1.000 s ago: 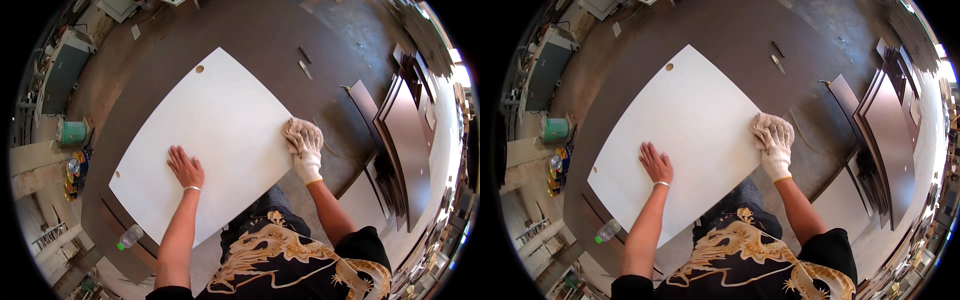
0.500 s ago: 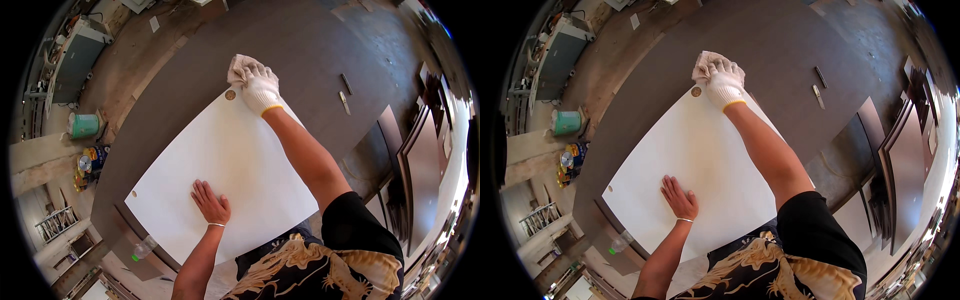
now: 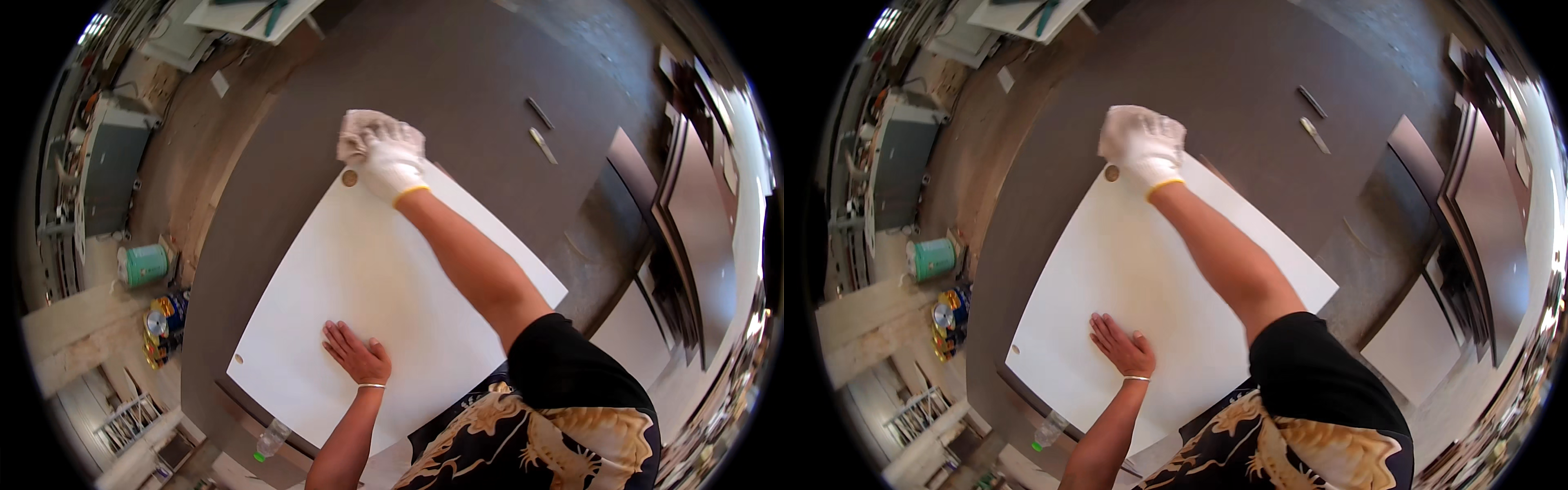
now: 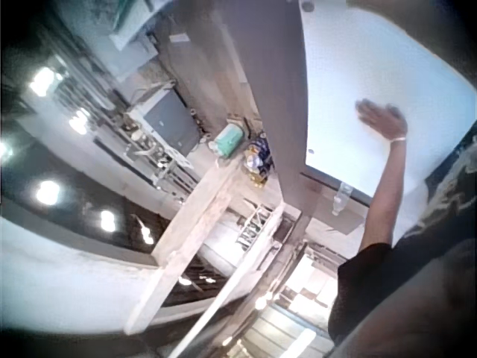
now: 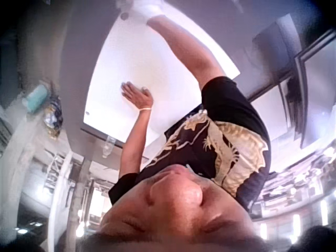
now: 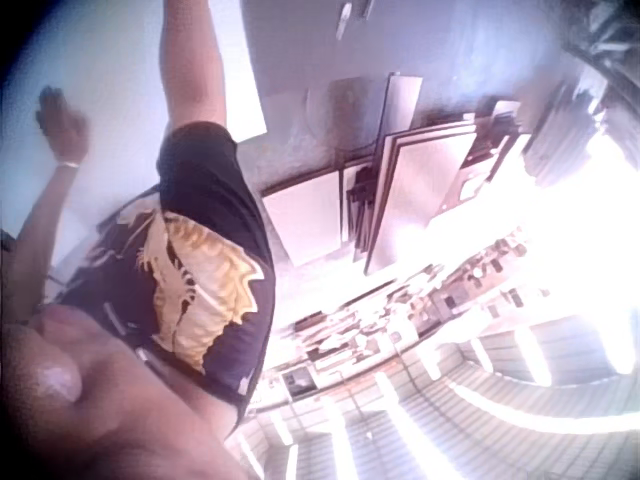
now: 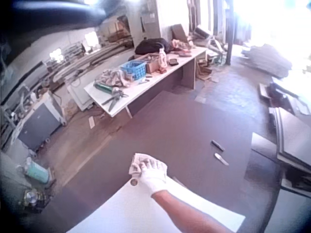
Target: The person wipes the surface of several large flat panels with a cloth. They repeatedly pick up a plastic bottle, apply liquid to the cloth, and wipe the panels, flipping some over to clean both sides. The panels are moved and restacked on the workbench during the process.
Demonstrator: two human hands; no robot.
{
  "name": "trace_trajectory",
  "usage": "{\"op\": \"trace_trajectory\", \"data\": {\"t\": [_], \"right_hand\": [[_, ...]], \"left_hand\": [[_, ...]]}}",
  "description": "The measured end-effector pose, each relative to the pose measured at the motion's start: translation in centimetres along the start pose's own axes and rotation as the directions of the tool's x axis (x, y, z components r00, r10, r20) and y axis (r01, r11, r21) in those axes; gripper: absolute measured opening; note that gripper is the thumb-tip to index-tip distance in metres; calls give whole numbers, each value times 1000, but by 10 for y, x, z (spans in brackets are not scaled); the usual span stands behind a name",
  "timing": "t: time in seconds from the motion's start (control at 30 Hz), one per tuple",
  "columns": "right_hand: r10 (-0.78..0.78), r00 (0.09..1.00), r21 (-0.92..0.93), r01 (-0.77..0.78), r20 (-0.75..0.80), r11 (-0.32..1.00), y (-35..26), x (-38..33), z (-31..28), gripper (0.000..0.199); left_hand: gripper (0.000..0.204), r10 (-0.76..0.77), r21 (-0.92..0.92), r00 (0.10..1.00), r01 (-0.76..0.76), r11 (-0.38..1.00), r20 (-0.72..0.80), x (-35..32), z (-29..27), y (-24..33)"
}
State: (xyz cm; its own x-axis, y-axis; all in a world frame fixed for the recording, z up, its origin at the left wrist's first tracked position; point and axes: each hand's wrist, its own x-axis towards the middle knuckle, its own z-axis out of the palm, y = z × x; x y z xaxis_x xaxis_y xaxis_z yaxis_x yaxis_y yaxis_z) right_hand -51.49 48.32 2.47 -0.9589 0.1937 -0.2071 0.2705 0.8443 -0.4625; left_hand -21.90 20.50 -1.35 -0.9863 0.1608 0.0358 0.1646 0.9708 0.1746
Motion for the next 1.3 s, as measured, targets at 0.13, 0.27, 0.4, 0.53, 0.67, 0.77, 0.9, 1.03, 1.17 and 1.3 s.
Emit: {"op": "trace_trajectory", "data": {"t": [0.13, 0.27, 0.4, 0.53, 0.67, 0.77, 0.9, 1.03, 1.17, 1.3], "right_hand": [[40, 974, 118, -14, -225, 993, 48, -21, 24, 50], [2, 958, 19, 3, -288, 1000, 97, -163, 9, 50], [221, 913, -131, -279, -341, 951, 189, -340, 8, 47], [417, 854, 30, -430, -310, 902, 191, -371, -1, 49], [199, 898, -48, -236, -392, 971, 135, -283, 17, 48], [102, 972, -11, -107, -209, 994, 83, -199, 31, 50], [88, 987, 142, -69, -132, 987, 70, -178, 17, 50], [205, 918, 61, -196, -339, 979, 124, -264, 29, 51], [419, 807, 123, -407, -417, 905, 179, -366, 19, 52], [569, 763, 192, -536, -307, 822, 179, -380, 14, 55]], "left_hand": [[74, 52, 4, 999, -52, 999, -8, 6, 8, 8], [73, -3, 28, 1000, 3, 1000, -12, -4, 8, -7], [73, -5, 33, 1000, 6, 999, -11, -4, 9, -9], [73, -21, 33, 1000, 20, 999, 7, -6, 12, -5], [72, 22, 40, 999, -20, 999, -42, -5, 15, -10], [73, -2, 61, 1000, 3, 998, -13, -4, 16, -8], [73, -7, 64, 1000, 8, 998, -16, -1, 20, -11], [73, -20, 61, 1000, 21, 998, -23, -5, 19, -17], [73, -26, 59, 1000, 26, 998, -2, -4, 14, -7], [75, -10, 29, 1000, 10, 1000, -5, -2, 10, 0]]}}
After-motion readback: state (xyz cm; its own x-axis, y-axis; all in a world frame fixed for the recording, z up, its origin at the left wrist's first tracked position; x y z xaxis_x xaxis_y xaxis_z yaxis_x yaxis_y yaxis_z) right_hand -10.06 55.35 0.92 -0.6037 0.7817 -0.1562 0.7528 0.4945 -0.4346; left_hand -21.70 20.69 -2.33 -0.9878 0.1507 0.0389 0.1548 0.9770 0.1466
